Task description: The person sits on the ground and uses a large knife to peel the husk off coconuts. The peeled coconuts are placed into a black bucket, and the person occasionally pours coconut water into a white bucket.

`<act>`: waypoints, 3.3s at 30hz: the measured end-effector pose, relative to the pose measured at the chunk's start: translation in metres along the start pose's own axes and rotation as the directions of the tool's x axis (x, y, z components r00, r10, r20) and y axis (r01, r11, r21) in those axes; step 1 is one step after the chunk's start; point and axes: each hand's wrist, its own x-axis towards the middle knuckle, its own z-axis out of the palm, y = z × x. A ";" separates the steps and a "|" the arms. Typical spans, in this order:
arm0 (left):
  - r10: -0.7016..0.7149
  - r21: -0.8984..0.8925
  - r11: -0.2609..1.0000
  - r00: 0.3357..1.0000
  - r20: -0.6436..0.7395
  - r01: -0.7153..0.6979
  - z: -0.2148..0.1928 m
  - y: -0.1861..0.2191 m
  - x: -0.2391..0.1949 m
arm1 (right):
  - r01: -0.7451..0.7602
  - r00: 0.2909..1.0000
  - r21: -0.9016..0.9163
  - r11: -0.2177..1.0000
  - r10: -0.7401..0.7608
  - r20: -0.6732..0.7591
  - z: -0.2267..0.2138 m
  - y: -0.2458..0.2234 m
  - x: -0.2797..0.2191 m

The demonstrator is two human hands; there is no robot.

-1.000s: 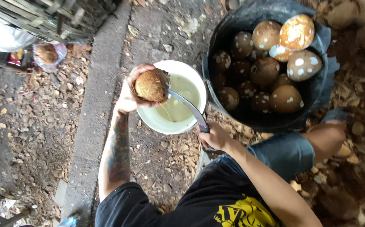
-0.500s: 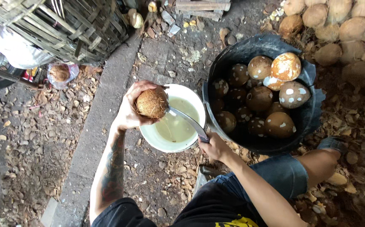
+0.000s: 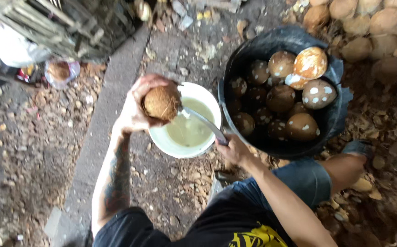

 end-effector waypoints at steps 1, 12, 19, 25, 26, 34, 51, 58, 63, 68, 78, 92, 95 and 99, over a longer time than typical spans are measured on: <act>0.015 0.011 1.000 1.000 0.002 -0.015 0.000 0.001 0.000 | -0.011 1.000 -0.014 1.000 0.011 -0.006 0.000 0.003 0.000; 0.116 0.025 0.993 0.993 -0.013 -0.115 -0.006 0.035 0.007 | 0.093 0.996 -0.012 0.996 -0.093 -0.009 -0.012 -0.004 -0.001; 0.119 0.050 0.992 0.993 0.005 -0.120 -0.002 0.052 0.012 | 0.004 0.999 0.000 1.000 -0.004 -0.054 -0.017 -0.017 -0.009; 0.124 0.068 0.990 0.992 0.018 -0.125 0.002 0.059 0.019 | 0.018 0.997 0.025 1.000 -0.016 -0.078 -0.020 -0.003 -0.007; 0.128 0.070 0.989 0.992 0.025 -0.129 0.002 0.061 0.020 | 0.022 0.996 0.037 0.999 -0.019 -0.084 -0.020 0.003 -0.006; 0.137 0.115 0.983 0.990 0.046 -0.141 0.004 0.065 0.027 | 0.023 0.995 0.010 1.000 -0.022 -0.097 -0.026 0.007 -0.004; 0.173 0.183 0.965 0.981 0.088 -0.187 0.003 0.075 0.041 | 0.068 0.987 0.060 0.996 -0.059 -0.148 -0.046 -0.024 -0.022; 0.163 0.208 0.960 0.978 0.127 -0.187 0.005 0.085 0.046 | 0.076 0.987 0.054 0.996 -0.067 -0.149 -0.056 -0.024 -0.029; 0.160 0.222 0.957 0.977 0.144 -0.190 0.006 0.088 0.048 | 0.108 0.984 0.060 0.992 -0.098 -0.151 -0.056 -0.021 -0.029; 0.154 0.266 0.944 0.975 0.162 -0.194 0.005 0.088 0.046 | 0.112 0.987 0.104 0.988 -0.098 -0.129 -0.051 -0.016 -0.025; 0.112 0.298 0.942 0.981 0.158 -0.155 0.001 0.095 0.044 | 0.095 0.988 0.124 0.988 -0.078 -0.136 -0.050 -0.025 -0.023; 0.043 0.387 0.913 0.973 0.225 -0.130 0.007 0.104 0.052 | 0.071 0.991 0.186 0.980 -0.048 -0.124 -0.050 -0.019 -0.016; 0.031 0.445 0.885 0.972 0.232 -0.135 0.007 0.094 0.050 | 0.074 0.991 0.184 0.980 -0.051 -0.123 -0.054 -0.024 -0.017; 0.035 0.446 0.883 0.969 0.246 -0.145 0.008 0.097 0.052 | 0.072 0.991 0.181 0.981 -0.050 -0.123 -0.049 -0.018 -0.016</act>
